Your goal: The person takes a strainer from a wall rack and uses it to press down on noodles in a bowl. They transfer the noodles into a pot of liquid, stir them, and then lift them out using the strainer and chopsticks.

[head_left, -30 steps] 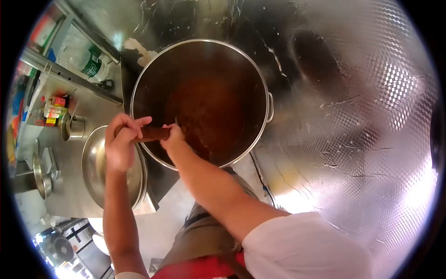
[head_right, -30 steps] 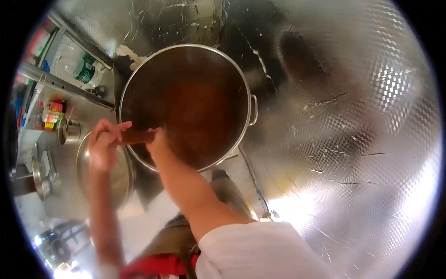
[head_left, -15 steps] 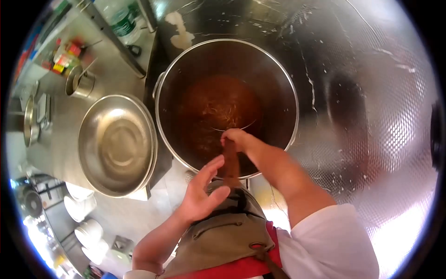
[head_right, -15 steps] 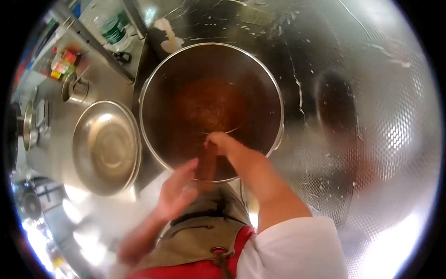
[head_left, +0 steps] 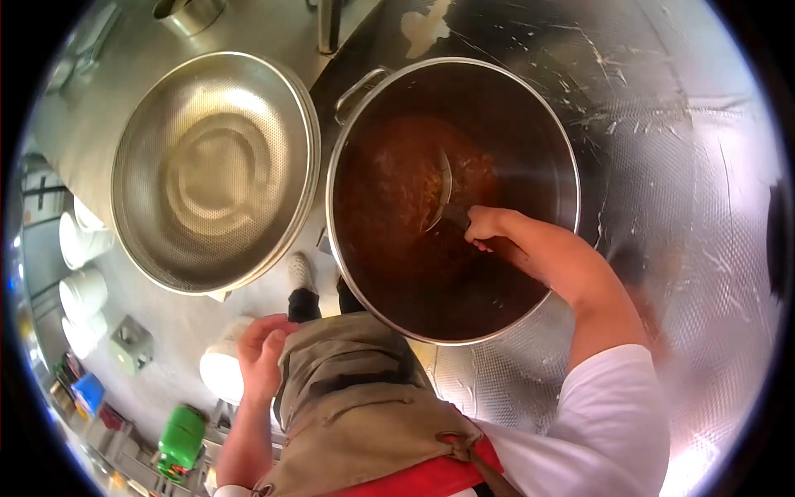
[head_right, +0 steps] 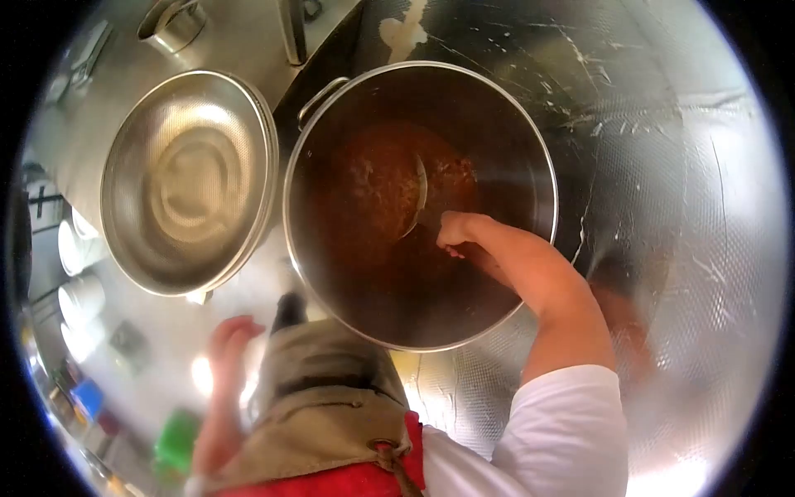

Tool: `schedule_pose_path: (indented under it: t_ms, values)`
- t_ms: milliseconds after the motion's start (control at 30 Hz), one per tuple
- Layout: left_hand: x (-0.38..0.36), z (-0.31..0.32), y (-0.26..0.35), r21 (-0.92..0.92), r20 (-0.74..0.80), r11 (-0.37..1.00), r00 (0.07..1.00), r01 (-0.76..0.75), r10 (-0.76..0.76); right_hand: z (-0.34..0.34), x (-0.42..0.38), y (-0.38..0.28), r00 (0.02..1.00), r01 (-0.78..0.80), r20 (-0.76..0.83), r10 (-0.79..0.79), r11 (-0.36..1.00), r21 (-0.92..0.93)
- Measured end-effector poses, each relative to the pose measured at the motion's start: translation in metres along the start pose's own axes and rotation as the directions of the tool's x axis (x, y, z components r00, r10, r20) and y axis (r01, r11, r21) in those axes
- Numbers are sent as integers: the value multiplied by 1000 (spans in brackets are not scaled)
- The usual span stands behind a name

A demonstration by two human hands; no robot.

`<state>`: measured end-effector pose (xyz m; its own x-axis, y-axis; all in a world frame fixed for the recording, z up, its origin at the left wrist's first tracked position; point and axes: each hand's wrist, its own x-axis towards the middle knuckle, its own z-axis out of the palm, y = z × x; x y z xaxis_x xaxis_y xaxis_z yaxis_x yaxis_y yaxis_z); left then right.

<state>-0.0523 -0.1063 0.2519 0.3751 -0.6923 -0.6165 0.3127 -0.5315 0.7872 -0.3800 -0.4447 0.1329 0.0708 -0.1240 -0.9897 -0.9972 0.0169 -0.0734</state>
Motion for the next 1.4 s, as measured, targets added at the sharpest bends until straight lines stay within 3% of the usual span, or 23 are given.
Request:
schedule_pose_path:
  t_ms: [133,233,267,367,567,733,833,933,1033,1100,1233,1400]
  values:
    - [2,-12,-8,9,-95,1000,995,30,-29,6,25,12,995,52,90,-40,988,-143]
    - [4,-20,-13,25,-176,997,983,66,-61,23,25,15,999,-23,47,21,999,35]
    - [5,-25,-19,34,-190,997,980,75,-67,26,15,13,993,61,95,-63,998,28]
    - [10,-32,-32,80,-202,994,978,72,-55,35,-15,3,992,106,48,-115,982,156]
    - [11,-30,-42,57,-184,996,981,70,-59,21,-65,22,995,100,12,-103,984,149]
    - [6,-35,-52,134,-222,989,975,57,-26,36,-102,38,991,128,-61,-116,959,251]
    - [7,-46,-76,182,-243,981,970,74,-28,48,-125,45,985,170,-83,-149,890,423]
    - [5,-55,-85,344,-236,932,971,115,-32,62,-133,62,975,218,-84,-207,807,548]
    - [18,-89,-139,501,-112,854,968,-140,224,72,-155,57,960,279,-156,-231,794,540]
    - [25,-104,-157,510,-116,846,962,-156,248,84,-160,68,948,316,-224,-227,761,567]
    - [52,-145,-190,488,-56,853,968,-186,244,114,-198,61,929,360,-305,-212,711,604]
    - [91,-205,-238,506,-22,857,992,-98,126,194,-209,63,907,414,-377,-188,560,717]
